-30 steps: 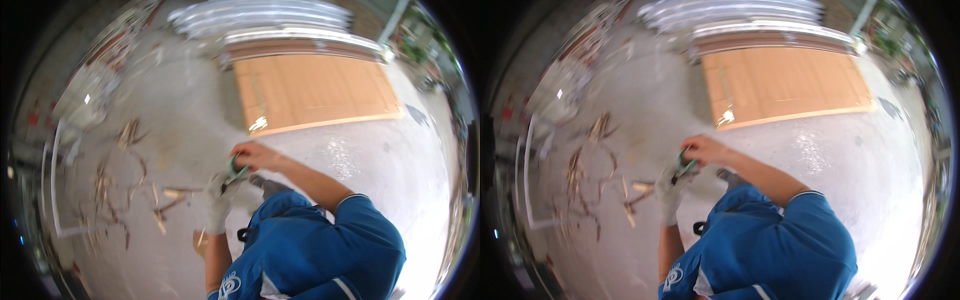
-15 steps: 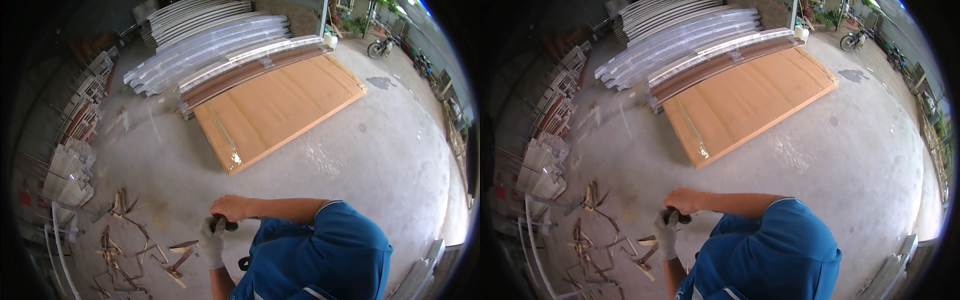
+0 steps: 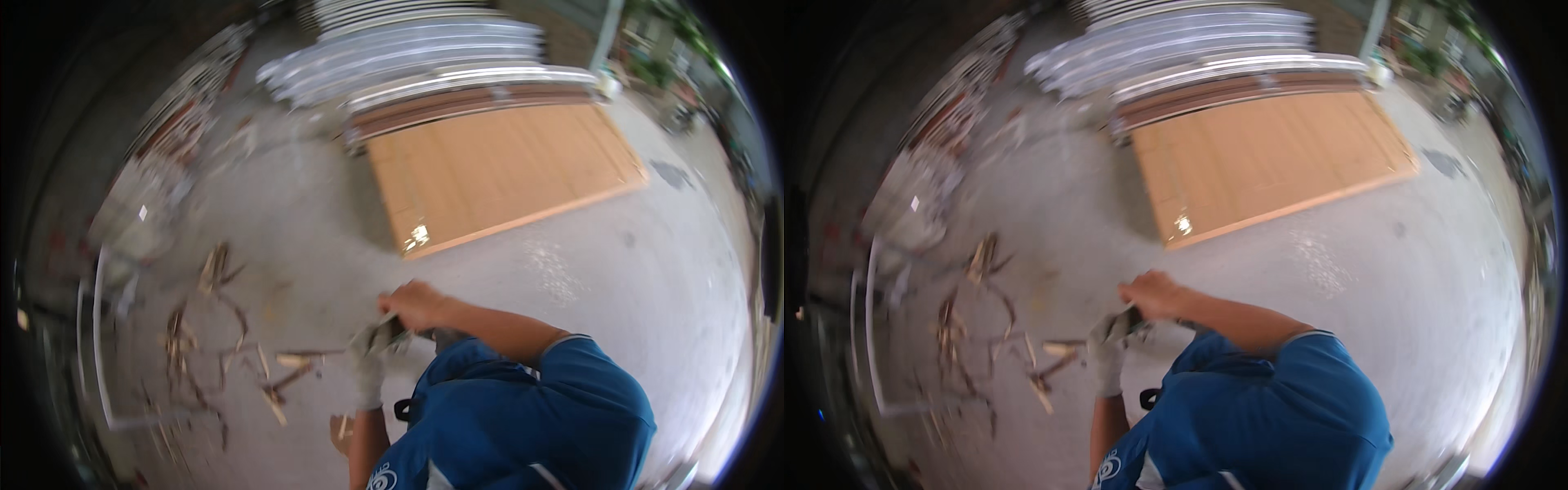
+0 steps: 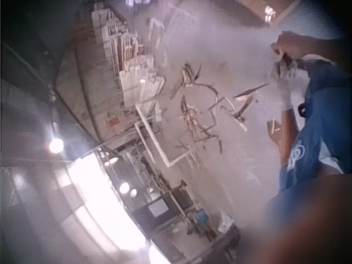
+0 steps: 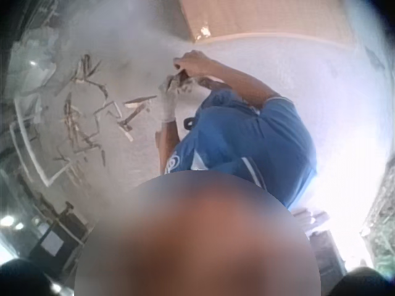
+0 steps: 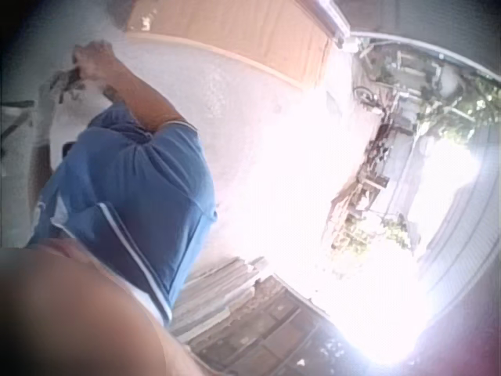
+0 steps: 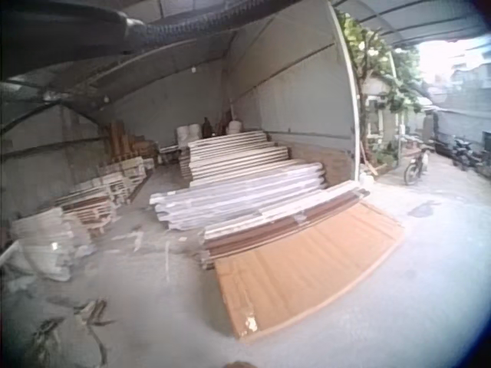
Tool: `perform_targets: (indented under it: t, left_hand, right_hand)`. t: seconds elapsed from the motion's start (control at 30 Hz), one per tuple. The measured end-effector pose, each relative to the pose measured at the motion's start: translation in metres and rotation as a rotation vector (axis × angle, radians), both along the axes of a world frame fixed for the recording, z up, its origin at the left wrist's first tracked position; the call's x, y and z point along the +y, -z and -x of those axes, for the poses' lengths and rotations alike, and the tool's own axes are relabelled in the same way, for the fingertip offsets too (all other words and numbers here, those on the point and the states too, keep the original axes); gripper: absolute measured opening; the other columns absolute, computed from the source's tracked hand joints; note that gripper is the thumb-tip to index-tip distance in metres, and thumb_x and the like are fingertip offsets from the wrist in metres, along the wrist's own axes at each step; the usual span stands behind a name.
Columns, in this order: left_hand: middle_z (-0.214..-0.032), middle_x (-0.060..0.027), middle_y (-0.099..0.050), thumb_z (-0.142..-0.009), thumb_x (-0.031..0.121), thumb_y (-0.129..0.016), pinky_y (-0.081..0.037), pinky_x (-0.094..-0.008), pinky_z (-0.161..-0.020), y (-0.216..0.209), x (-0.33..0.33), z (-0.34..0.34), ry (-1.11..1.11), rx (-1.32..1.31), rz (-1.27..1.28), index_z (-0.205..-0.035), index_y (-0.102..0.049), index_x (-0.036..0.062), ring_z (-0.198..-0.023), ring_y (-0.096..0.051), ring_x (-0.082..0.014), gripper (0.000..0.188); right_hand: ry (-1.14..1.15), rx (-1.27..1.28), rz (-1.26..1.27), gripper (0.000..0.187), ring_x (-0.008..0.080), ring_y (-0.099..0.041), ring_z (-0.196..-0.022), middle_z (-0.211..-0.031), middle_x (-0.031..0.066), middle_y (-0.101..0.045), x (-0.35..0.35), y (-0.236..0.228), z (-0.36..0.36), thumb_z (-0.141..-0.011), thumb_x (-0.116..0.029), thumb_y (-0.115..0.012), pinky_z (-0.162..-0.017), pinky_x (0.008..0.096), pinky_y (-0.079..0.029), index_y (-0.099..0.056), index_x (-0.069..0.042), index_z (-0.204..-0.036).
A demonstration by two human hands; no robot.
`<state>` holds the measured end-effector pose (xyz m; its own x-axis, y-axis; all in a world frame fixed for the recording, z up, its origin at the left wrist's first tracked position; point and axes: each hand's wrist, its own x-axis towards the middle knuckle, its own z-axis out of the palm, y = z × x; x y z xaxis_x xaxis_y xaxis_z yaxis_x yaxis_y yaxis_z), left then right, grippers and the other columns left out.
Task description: The person handles food items in a kitchen, then moves outside to collect and fold cardboard and plastic sheets. They stack the cardboard and gather plastic pieces into a bundle.
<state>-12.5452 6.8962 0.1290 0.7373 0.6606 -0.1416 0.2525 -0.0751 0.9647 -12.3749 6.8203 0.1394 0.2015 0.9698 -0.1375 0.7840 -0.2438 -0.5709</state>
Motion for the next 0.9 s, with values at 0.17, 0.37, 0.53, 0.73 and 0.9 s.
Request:
perform_targets:
  t: [0.17, 0.37, 0.53, 0.73, 0.9]
  left_hand:
    - [-0.071, 0.0037, -0.057, -0.093, 0.026, -0.063, -0.036, -0.0218, -0.051, 0.005, -0.008, 0.022, -0.058, -0.080, 0.118, -0.093, -0.068, 0.0026, -0.057, -0.045, -0.0035, 0.024]
    - [-0.079, 0.0009, -0.061, -0.089, 0.024, -0.069, -0.043, -0.0237, -0.060, -0.014, -0.010, 0.039, -0.227, -0.091, -0.014, -0.096, -0.067, 0.0032, -0.068, -0.053, -0.0073, 0.022]
    - [-0.067, -0.0131, -0.060, -0.083, 0.034, -0.074, -0.043, -0.0372, -0.058, -0.028, -0.021, 0.039, -0.261, -0.053, -0.203, -0.077, -0.064, -0.0006, -0.062, -0.056, -0.0230, 0.037]
    - [-0.071, -0.0145, -0.061, -0.089, 0.028, -0.068, -0.042, -0.0396, -0.059, -0.023, -0.036, 0.052, -0.419, -0.180, -0.220, -0.082, -0.067, 0.0002, -0.062, -0.055, -0.0260, 0.029]
    - [-0.074, -0.0024, -0.063, -0.094, 0.025, -0.062, -0.044, -0.0260, -0.056, 0.004, -0.048, 0.083, -0.657, -0.276, -0.057, -0.095, -0.069, 0.0002, -0.064, -0.056, -0.0095, 0.025]
  right_hand:
    - [0.038, 0.262, -0.434, 0.033, 0.0263, -0.066, -0.088, -0.092, 0.0118, -0.069, 0.002, -0.013, -0.041, -0.072, 0.009, -0.047, -0.079, 0.0339, -0.051, -0.067, -0.005, -0.094]
    - [-0.018, 0.280, -0.367, 0.027, 0.0280, -0.067, -0.085, -0.090, 0.0120, -0.069, 0.010, -0.043, -0.052, -0.075, 0.004, -0.051, -0.077, 0.0346, -0.052, -0.066, -0.005, -0.097]
    - [-0.024, 0.213, -0.206, 0.015, 0.0274, -0.067, -0.075, -0.082, 0.0140, -0.068, 0.023, -0.043, 0.013, -0.076, -0.003, -0.058, -0.071, 0.0352, -0.052, -0.062, -0.001, -0.091]
    - [0.067, 0.251, -0.130, 0.011, 0.0164, -0.065, -0.072, -0.080, 0.0076, -0.066, 0.029, -0.019, 0.049, -0.082, -0.002, -0.060, -0.066, 0.0321, -0.052, -0.062, -0.003, -0.092]
    - [0.261, 1.420, -0.224, 0.016, 0.0131, -0.063, -0.076, -0.093, 0.0036, -0.064, 0.043, -0.003, 0.005, -0.095, -0.009, -0.048, -0.061, 0.0268, -0.052, -0.059, -0.008, -0.107]
